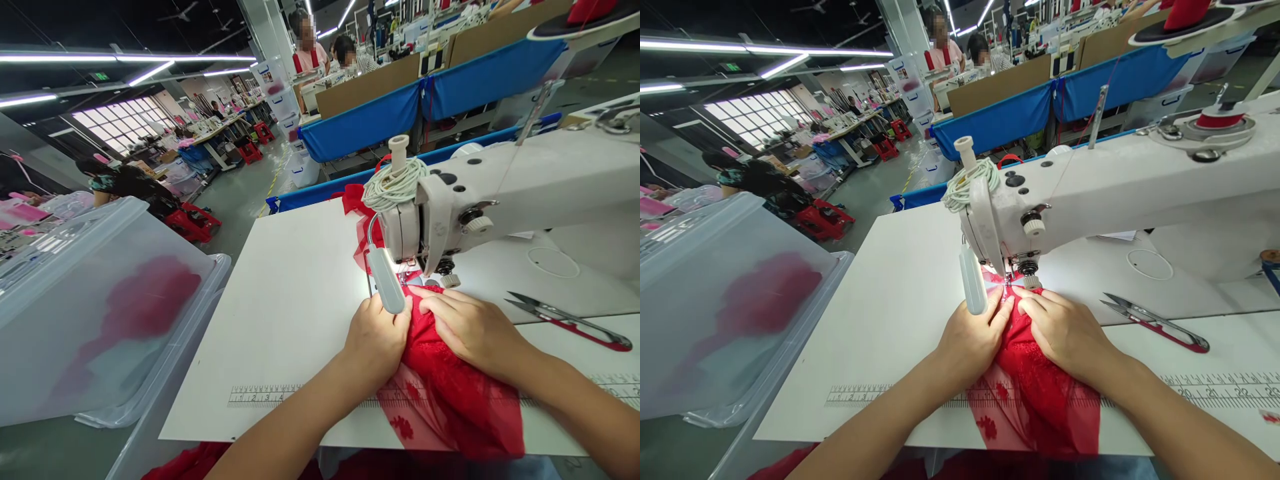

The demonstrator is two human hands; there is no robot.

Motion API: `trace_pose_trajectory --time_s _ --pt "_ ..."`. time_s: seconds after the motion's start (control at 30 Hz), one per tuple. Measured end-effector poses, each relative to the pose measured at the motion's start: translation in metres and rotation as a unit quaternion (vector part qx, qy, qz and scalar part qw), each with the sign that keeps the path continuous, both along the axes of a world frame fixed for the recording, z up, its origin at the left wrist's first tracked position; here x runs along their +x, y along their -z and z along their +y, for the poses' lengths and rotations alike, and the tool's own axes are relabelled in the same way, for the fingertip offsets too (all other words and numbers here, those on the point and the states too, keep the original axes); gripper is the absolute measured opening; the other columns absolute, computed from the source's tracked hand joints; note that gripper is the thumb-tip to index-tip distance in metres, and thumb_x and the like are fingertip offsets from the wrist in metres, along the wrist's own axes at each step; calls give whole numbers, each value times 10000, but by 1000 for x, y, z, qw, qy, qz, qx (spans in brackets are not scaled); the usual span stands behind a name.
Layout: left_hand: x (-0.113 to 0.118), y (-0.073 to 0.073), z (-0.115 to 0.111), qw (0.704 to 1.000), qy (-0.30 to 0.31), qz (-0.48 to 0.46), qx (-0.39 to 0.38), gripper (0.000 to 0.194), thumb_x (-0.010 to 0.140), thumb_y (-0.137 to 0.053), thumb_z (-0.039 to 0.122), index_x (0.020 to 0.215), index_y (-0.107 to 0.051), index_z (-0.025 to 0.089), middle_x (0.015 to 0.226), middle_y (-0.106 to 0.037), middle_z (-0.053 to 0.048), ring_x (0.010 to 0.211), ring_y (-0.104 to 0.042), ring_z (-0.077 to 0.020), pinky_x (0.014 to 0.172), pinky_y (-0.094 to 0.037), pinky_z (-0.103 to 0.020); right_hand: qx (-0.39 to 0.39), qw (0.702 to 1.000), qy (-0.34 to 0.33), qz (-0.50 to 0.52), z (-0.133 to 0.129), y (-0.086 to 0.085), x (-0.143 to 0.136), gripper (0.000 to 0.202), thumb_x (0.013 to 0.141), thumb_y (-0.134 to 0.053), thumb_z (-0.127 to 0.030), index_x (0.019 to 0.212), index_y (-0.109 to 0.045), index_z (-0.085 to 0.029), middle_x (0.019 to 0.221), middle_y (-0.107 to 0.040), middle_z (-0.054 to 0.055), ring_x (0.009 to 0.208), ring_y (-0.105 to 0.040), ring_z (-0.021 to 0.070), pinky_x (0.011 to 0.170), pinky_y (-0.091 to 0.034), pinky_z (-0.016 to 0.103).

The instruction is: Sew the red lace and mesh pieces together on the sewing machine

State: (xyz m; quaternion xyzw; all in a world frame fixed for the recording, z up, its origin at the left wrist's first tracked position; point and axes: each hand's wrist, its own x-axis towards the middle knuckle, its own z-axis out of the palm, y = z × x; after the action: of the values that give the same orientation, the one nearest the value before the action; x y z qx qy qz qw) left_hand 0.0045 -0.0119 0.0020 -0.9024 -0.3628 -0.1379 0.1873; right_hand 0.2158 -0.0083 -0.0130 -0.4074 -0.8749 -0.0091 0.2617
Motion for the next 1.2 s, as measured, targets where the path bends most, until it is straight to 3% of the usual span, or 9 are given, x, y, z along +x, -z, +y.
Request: trace_pose_trajectory --time_s 0.23,0.63,0.83,1.03,1.13,1.2 --pt "1 -1 0 1000 9 6 18 359 947 -412 31 1228 -636 36 1022 -722 -184 735 -640 -224 546 -474 -320 -11 1000 8 -5 1 -2 0 281 869 -422 -75 930 -659 -213 1260 -733 66 882 -705 202 617 -541 313" --pt "0 -2 3 999 -11 28 -37 328 927 -454 28 1186 -640 107 1025 -707 -155 831 -664 -249 623 -502 -341 -40 999 31 -19 3 -2 0 331 895 -390 -92 958 -698 -195 1165 -756 93 807 -678 201 577 -533 328" --pt "-1 0 5 999 -14 27 -12 384 941 -394 45 1230 -634 126 889 -702 -103 842 -659 -242 648 -499 -339 -39 999 29 -20 5 1 3 346 919 -382 -102 1039 -688 -209 1201 -739 80 847 -678 208 619 -523 329" --pt "-1 3 8 1000 10 -7 3 347 927 -430 23 1192 -642 94 875 -686 -106 800 -665 -260 640 -489 -362 -47 998 27 -14 7 1 3 349 946 -350 -121 1038 -674 -214 1038 -751 82 794 -658 211 608 -497 332" --pt "-2 -2 8 1000 19 -7 -4 316 948 -427 28 1169 -644 94 939 -691 -127 806 -664 -254 658 -496 -365 -44 999 15 3 7 -2 2 300 985 -373 -184 975 -669 -235 856 -722 53 731 -635 204 592 -484 320" --pt "-2 -7 7 999 49 -2 -15 299 970 -401 32 1126 -648 96 930 -682 -118 791 -650 -229 661 -500 -349 -28 1000 7 7 6 -2 2 262 991 -409 -223 972 -670 -239 847 -720 50 741 -640 207 598 -493 318"
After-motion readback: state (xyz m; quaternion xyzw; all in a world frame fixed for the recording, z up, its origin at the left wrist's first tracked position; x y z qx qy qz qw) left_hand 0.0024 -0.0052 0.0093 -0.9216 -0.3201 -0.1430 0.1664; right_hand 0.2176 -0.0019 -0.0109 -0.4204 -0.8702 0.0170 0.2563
